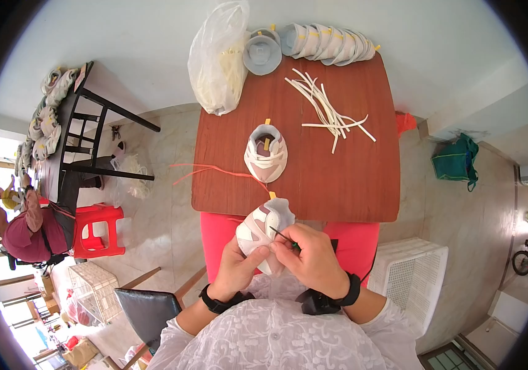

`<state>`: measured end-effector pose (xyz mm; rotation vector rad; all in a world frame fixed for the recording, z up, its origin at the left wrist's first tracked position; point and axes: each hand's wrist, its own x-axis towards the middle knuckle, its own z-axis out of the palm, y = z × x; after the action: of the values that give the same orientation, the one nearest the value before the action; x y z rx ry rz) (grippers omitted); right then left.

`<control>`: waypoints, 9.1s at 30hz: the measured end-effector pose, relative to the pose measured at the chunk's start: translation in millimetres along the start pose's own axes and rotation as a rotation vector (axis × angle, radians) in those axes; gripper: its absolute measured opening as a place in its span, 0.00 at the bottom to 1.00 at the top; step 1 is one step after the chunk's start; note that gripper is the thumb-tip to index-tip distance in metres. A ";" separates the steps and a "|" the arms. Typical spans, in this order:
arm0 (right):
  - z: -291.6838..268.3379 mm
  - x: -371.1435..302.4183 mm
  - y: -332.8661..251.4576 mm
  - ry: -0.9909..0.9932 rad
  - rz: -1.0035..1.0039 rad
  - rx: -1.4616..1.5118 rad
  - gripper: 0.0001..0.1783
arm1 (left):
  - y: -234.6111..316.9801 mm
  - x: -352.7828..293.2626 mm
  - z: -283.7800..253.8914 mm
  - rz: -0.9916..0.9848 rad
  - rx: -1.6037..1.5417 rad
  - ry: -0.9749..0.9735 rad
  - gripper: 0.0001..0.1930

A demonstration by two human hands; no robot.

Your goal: Lacing a small shoe using a pulling tool.

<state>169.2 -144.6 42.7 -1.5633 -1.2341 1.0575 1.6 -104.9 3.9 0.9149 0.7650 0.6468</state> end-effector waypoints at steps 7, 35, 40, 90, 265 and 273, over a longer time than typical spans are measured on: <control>4.0 -2.6 6.8 0.044 -0.017 -0.001 0.08 | -2.1 -0.7 -1.3 -0.016 -0.011 0.024 0.16; 15.4 -11.1 -7.6 0.115 -0.295 -0.361 0.07 | -4.3 -7.2 -2.9 0.108 0.083 0.287 0.14; 16.5 -11.3 -6.6 0.116 -0.277 -0.352 0.06 | -3.0 -8.2 -1.3 0.126 0.092 0.300 0.13; 34.5 4.9 22.2 0.086 -0.176 -0.110 0.05 | -17.7 -1.1 8.1 0.551 0.691 0.466 0.11; -4.0 11.1 36.8 -0.132 -0.198 -0.078 0.13 | -24.0 -6.5 -27.0 -0.167 -0.098 -0.100 0.14; 5.6 9.7 50.3 0.011 -0.195 -0.295 0.12 | -10.9 -4.4 -14.4 -0.222 -0.107 -0.180 0.13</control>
<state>178.2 -141.6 -7.9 -1.6226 -1.5549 0.7662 -10.6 -106.8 -9.9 0.7655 0.6530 0.4007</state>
